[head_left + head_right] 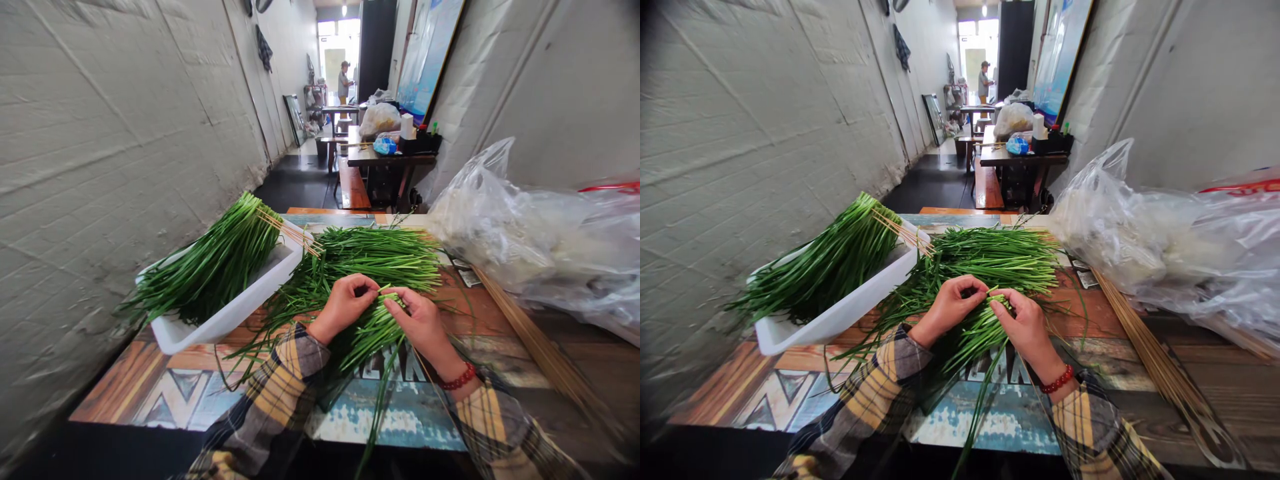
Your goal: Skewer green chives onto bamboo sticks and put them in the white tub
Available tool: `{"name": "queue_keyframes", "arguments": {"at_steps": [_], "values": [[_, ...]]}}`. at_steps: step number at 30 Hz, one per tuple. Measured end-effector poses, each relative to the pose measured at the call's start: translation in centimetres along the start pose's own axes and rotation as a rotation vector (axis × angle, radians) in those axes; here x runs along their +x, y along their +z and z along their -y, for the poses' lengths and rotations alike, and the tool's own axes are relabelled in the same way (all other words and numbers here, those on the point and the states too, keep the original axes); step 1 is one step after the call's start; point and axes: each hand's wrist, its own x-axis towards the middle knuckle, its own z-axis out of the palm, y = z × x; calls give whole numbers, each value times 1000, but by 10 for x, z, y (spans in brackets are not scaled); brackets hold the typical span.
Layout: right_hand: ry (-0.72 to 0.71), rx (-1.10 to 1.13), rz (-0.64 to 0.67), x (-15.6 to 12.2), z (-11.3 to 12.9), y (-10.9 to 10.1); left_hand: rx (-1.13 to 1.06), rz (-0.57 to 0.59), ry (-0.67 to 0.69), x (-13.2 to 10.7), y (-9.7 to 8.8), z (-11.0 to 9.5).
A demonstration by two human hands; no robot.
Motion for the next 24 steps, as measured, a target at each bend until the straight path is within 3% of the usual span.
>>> {"name": "queue_keyframes", "arguments": {"at_steps": [24], "values": [[36,31,5,1,-12,4,44,15,98,-1,-2,1]]}}
